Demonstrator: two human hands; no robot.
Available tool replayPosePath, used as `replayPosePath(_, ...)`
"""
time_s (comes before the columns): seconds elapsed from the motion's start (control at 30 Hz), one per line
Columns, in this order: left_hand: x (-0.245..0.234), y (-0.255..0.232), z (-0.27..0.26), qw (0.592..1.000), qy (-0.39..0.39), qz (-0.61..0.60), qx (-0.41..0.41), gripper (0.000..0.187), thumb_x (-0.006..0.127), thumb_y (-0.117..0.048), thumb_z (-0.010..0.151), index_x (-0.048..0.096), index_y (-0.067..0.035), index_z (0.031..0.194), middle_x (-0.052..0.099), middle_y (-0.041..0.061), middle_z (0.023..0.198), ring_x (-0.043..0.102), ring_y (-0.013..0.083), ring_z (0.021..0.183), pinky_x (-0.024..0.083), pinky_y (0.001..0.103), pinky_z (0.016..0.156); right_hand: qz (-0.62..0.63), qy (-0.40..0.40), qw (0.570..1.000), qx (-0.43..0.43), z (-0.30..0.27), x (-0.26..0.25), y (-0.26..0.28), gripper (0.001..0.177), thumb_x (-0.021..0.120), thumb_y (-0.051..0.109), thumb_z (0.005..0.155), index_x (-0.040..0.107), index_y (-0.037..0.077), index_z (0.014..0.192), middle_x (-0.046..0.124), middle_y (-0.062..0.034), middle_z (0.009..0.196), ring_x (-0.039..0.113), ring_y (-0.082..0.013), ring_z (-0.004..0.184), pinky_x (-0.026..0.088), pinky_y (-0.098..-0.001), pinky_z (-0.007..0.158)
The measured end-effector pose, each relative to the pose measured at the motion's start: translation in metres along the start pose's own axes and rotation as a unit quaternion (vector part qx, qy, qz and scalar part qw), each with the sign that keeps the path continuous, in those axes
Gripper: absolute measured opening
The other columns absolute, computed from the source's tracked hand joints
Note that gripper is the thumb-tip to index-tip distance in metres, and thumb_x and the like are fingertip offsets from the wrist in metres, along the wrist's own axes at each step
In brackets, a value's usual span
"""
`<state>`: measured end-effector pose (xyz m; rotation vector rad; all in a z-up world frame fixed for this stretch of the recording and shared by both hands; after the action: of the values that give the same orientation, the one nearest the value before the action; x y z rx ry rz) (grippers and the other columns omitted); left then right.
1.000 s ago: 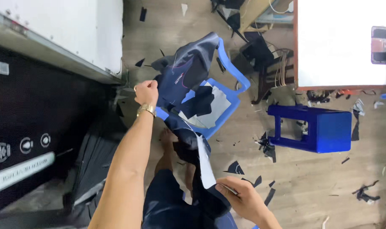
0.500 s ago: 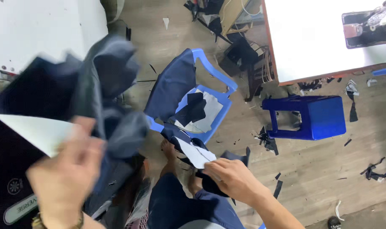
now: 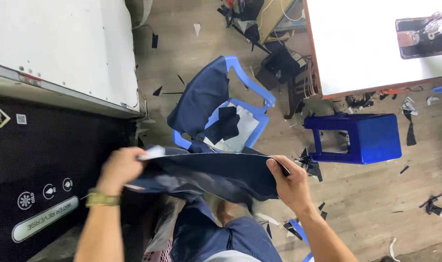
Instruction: The person irons pieces of dark blue and white fabric on a padded board, using a heavy iron and wooden blocks to press the seams and edges. The person then uses a ruler and pink chalk to mark lines on the white fabric section.
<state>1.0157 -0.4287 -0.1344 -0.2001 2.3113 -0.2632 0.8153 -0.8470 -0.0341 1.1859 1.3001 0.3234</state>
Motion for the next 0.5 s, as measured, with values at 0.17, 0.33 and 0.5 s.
replayPosePath(0.17,-0.131,-0.044,0.030,0.983,-0.120,0.133,0.041,0.036,0.058,-0.029,0.087,0.079,-0.030,0.116,0.080,0.010,0.109,0.072,0.0391,0.110,0.056,0.052,0.096,0.083,-0.056,0.992,0.075,0.037,0.037,-0.033,0.020,0.066,0.025,0.104,0.081,0.014,0.098,0.070,-0.0004,0.079,0.054,-0.0100,0.076,0.046,-0.0287,0.067)
replayPosePath(0.33,-0.147,-0.116,0.162,0.954,-0.185,0.198,0.130,0.033,0.056,-0.035,0.089,0.079,-0.031,0.112,0.080,0.009,0.098,0.075,0.0382,0.101,0.057,0.051,0.086,0.136,-0.166,0.968,0.132,0.111,0.069,-0.086,0.023,0.065,0.024,0.106,0.079,0.011,0.093,0.071,-0.0030,0.082,0.054,-0.0112,0.079,0.045,-0.0288,0.071)
replayPosePath(0.5,-0.107,-0.196,0.257,0.937,-0.252,0.144,0.196,0.027,0.059,-0.037,0.098,0.067,-0.023,0.120,0.074,0.018,0.091,0.075,0.0433,0.090,0.058,0.057,0.078,0.055,-0.247,0.958,0.135,0.197,0.085,-0.167,0.026,0.061,0.021,0.106,0.076,0.001,0.112,0.073,-0.0244,0.106,0.070,-0.0310,0.097,0.053,-0.0408,0.081)
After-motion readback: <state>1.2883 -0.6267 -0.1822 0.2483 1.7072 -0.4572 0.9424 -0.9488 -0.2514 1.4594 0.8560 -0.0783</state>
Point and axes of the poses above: each hand's wrist, its own z-axis towards the middle knuckle, its own x-axis out of the palm, y = z × x, the point moved 7 cm from there along z, towards the middle knuckle
